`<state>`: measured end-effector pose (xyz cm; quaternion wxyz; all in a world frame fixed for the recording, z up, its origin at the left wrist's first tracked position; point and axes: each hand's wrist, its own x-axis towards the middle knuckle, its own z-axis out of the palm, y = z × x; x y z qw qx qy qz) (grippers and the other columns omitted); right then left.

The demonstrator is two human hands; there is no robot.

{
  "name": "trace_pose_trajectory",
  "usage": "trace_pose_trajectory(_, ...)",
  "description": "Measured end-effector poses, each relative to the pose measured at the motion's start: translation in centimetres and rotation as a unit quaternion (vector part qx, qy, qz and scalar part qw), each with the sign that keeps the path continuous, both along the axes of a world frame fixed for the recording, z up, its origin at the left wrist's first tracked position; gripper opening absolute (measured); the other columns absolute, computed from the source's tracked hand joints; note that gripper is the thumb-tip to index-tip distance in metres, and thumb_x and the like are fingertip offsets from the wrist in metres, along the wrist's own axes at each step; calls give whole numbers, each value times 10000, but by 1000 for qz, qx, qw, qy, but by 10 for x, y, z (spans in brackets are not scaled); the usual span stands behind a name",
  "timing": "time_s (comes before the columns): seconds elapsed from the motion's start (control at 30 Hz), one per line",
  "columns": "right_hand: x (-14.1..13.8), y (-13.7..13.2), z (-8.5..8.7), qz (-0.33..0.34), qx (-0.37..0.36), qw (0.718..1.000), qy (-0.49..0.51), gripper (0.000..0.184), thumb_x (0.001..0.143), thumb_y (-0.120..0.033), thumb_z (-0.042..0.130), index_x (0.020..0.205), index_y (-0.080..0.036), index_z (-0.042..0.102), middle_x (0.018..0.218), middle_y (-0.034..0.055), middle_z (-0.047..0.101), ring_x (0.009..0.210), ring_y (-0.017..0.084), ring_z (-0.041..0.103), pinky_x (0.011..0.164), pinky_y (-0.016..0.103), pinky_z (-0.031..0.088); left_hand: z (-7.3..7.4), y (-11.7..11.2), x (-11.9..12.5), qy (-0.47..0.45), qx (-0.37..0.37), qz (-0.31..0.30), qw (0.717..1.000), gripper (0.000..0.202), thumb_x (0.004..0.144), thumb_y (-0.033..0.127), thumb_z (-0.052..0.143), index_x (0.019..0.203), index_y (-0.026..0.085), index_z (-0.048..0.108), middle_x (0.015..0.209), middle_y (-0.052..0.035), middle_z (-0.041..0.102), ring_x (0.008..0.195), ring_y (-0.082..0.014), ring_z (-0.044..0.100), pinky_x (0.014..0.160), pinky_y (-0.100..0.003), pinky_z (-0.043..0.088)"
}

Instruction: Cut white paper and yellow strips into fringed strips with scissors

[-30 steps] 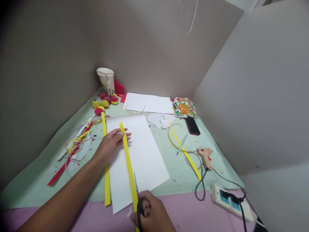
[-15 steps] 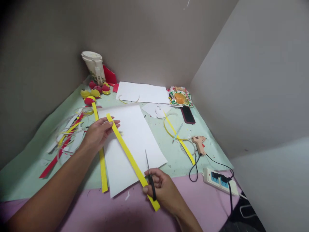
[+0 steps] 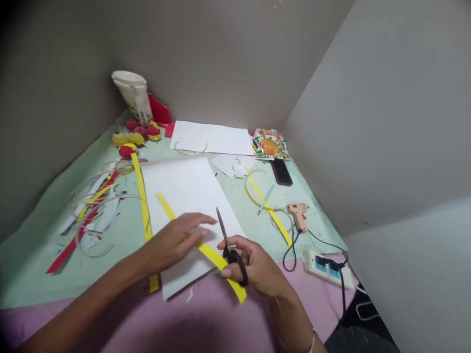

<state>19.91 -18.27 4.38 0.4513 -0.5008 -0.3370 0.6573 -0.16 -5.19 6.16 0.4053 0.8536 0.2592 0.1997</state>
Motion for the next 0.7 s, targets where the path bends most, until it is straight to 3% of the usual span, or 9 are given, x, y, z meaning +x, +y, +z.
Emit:
trace_pose_trajectory(0.07,4,4,3,-1,22,1000,-8,428,679,-238,853,1053,-210,648,705,-48,557,526,56,434,483,169,309,6,-7,4,27,-22,-89,995,305,969,316,429,1103,202,678,1058,-48,726,980,-201,634,874,-325,445)
trace_pose_trajectory(0.17,8,11,6,-29,50,998,-14,418,718,-274,827,1081,-212,630,711,-35,586,512,67,474,469,177,329,14,-8,6,40,-51,-133,989,289,968,310,442,988,195,706,901,-24,712,803,-157,622,741,-267,433)
trace_pose_trajectory(0.27,13,17,7,-101,59,993,-19,424,730,-295,817,1090,-200,614,673,-34,590,491,66,446,417,158,286,24,-7,4,29,-85,-97,991,231,937,303,503,882,189,695,844,-6,684,750,-143,595,690,-247,419)
trace_pose_trajectory(0.4,21,26,4,-280,87,955,-36,406,790,-365,770,1108,-186,593,725,-15,609,568,82,527,397,131,286,47,-10,-2,-45,-190,48,980,232,915,383,556,823,201,667,791,8,695,784,-161,634,723,-254,456)
trace_pose_trajectory(0.5,17,29,-1,-314,119,942,-31,367,849,-394,708,1125,-193,573,791,8,631,694,118,619,429,132,355,64,-12,-4,-189,-312,155,918,227,891,423,602,861,204,655,842,-17,745,865,-192,691,840,-312,509)
trace_pose_trajectory(0.63,-16,29,-7,-207,146,967,-12,379,826,-305,707,1163,-231,551,964,46,683,896,185,673,555,191,491,69,-10,8,-358,-452,182,796,103,897,245,595,837,165,623,876,-94,768,954,-248,717,939,-436,533)
trace_pose_trajectory(0.7,-38,29,-8,-145,137,980,24,473,738,-211,752,1165,-252,552,1017,30,681,955,189,666,643,219,527,59,-6,18,-392,-470,203,764,66,891,152,577,833,147,608,916,-120,770,975,-250,720,966,-446,529)
